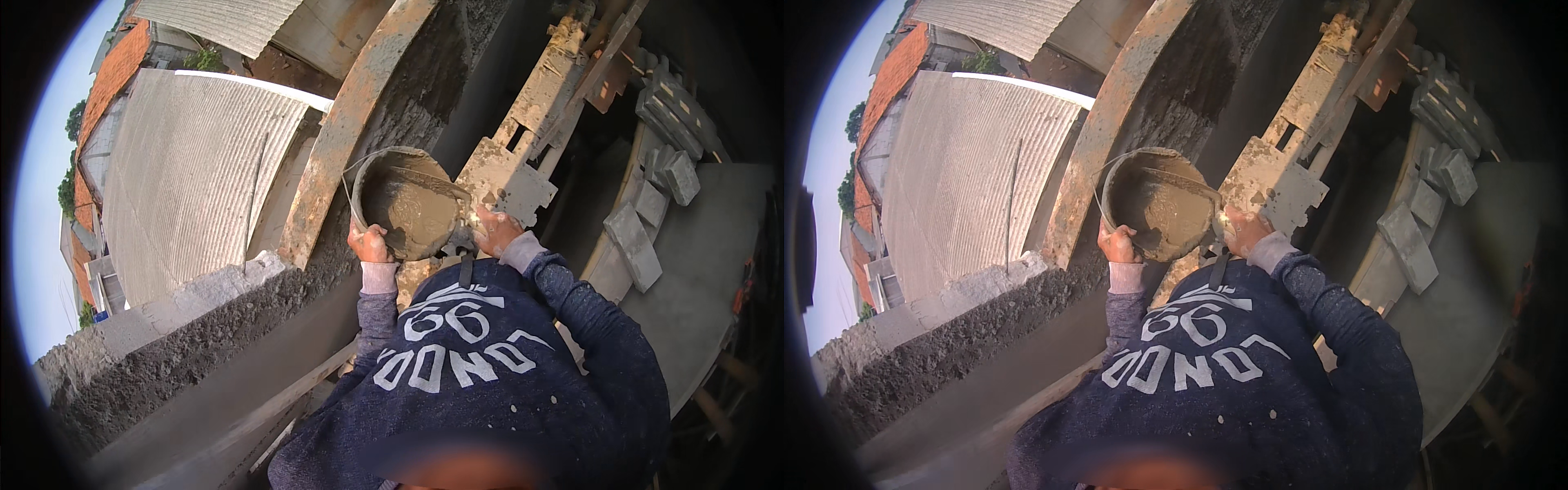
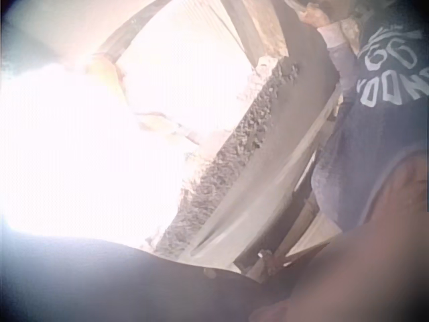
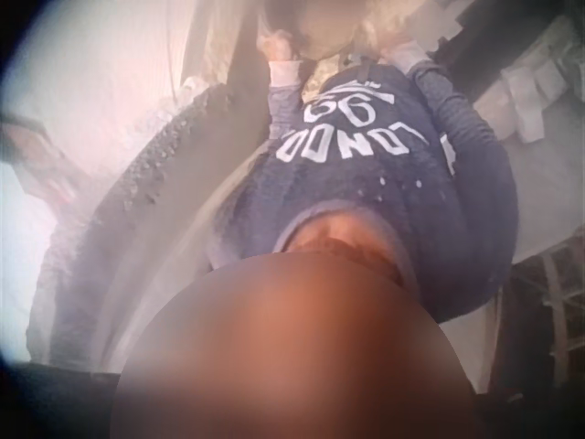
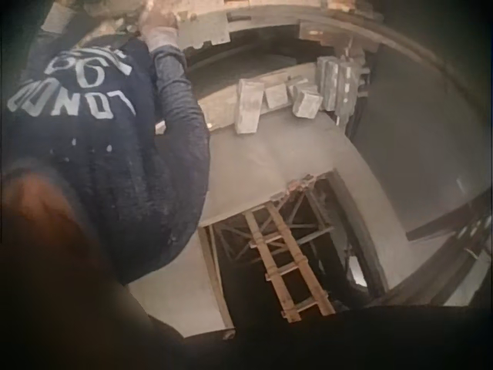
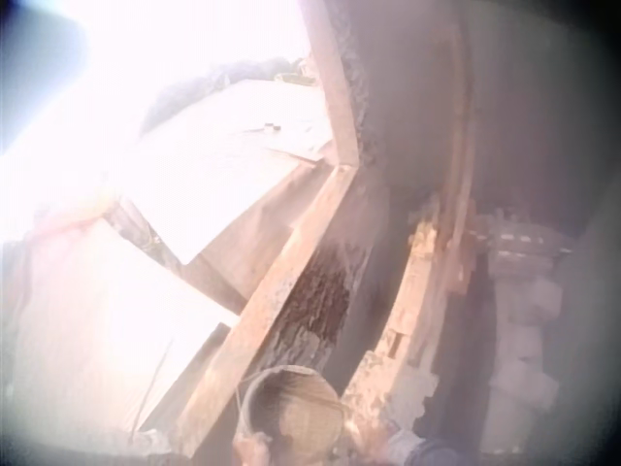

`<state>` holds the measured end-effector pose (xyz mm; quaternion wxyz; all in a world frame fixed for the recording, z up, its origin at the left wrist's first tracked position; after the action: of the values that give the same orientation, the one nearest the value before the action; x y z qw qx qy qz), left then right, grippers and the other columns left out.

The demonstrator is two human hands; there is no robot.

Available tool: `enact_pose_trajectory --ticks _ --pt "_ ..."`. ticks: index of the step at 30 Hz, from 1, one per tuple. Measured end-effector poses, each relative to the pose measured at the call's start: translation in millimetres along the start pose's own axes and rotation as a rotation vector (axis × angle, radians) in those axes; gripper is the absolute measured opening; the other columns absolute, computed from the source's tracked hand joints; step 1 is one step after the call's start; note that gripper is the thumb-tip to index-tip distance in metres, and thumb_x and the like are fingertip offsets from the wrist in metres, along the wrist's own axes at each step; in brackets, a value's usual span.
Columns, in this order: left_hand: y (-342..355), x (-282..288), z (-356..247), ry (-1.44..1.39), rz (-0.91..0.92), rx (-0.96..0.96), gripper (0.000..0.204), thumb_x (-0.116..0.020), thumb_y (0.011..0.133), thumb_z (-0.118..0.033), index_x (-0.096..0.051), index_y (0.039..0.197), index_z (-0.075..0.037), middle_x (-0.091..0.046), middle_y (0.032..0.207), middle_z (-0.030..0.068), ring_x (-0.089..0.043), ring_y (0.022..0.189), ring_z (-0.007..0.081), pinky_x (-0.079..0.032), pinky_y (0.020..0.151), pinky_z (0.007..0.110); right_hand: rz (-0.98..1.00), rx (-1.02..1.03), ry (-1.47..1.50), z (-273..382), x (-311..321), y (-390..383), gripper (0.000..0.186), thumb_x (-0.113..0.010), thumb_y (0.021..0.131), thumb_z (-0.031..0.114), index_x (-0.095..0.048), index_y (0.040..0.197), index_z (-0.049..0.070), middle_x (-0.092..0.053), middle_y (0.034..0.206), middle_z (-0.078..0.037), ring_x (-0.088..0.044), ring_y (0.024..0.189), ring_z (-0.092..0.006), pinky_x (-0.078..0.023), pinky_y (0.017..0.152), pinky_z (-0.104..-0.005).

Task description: The person scoops wet cement from a bucket with a trowel and applies it to a vertical wall surface, smoothing it in place. The person repeatedly refills the trowel and continues spreading cement along the wall.

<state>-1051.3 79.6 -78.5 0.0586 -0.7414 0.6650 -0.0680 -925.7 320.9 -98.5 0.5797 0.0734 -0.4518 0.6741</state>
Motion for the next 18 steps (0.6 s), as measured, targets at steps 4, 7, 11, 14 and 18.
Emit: enact_pose_trajectory --ticks 4,7,11,14,18 --pt "8 -25 -26 0.175 0.167 -0.208 0.059 -0.048 0.063 0.003 -0.055 0.122 0.009 -0.063 0.096 0.0089 -0.056 0.079 0.0150 -0.046 0.066 0.025 -0.046 0.052 -0.239 20 -14 23 0.067 -0.061 0.080 0.014 -0.032 0.140 0.001 -0.058 0.115 -0.024 -0.057 0.110 -0.0368 -0.044 0.095 -0.0449" --pt "18 -38 -34 0.190 0.210 -0.316 0.059 -0.048 0.063 0.004 -0.055 0.122 0.008 -0.063 0.098 0.0084 -0.055 0.076 0.0132 -0.045 0.063 0.024 -0.051 0.156 -0.308 35 -22 13 0.070 -0.061 0.081 0.018 -0.028 0.142 0.004 -0.060 0.109 -0.025 -0.059 0.101 -0.0397 -0.042 0.091 -0.0478" --pt "20 -37 -52 0.171 0.206 -0.298 0.060 -0.048 0.062 0.005 -0.055 0.122 0.008 -0.061 0.105 0.0108 -0.055 0.086 0.0154 -0.041 0.071 0.025 0.184 0.172 -0.329 54 16 -3 0.072 -0.058 0.084 0.021 -0.023 0.144 0.006 -0.057 0.116 -0.026 -0.057 0.106 -0.0404 -0.042 0.095 -0.0492" --pt "29 -33 -54 0.260 0.243 -0.377 0.066 -0.046 0.061 0.002 -0.054 0.126 0.006 -0.054 0.130 0.0227 -0.050 0.123 0.0281 -0.034 0.105 0.034 0.037 0.036 -0.333 53 57 16 0.064 -0.057 0.085 0.023 -0.031 0.141 0.006 -0.062 0.108 -0.023 -0.058 0.104 -0.0405 -0.044 0.091 -0.0489" --pt "13 -57 -90 0.234 0.379 -0.540 0.067 -0.047 0.059 0.002 -0.055 0.126 0.003 -0.049 0.136 0.0226 -0.041 0.132 0.0298 -0.028 0.110 0.035 0.025 0.146 -0.362 13 59 48 0.060 -0.056 0.087 0.031 -0.036 0.139 0.007 -0.066 0.093 -0.018 -0.065 0.086 -0.0337 -0.051 0.080 -0.0431"
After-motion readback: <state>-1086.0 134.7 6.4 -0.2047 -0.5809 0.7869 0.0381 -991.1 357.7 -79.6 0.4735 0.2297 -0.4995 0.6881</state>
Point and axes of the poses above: each hand's wrist, its own y-axis towards the middle knuckle, its own x-axis out of the back of the hand, z = x × y, the point moved 2 cm from there along y, towards the middle knuckle
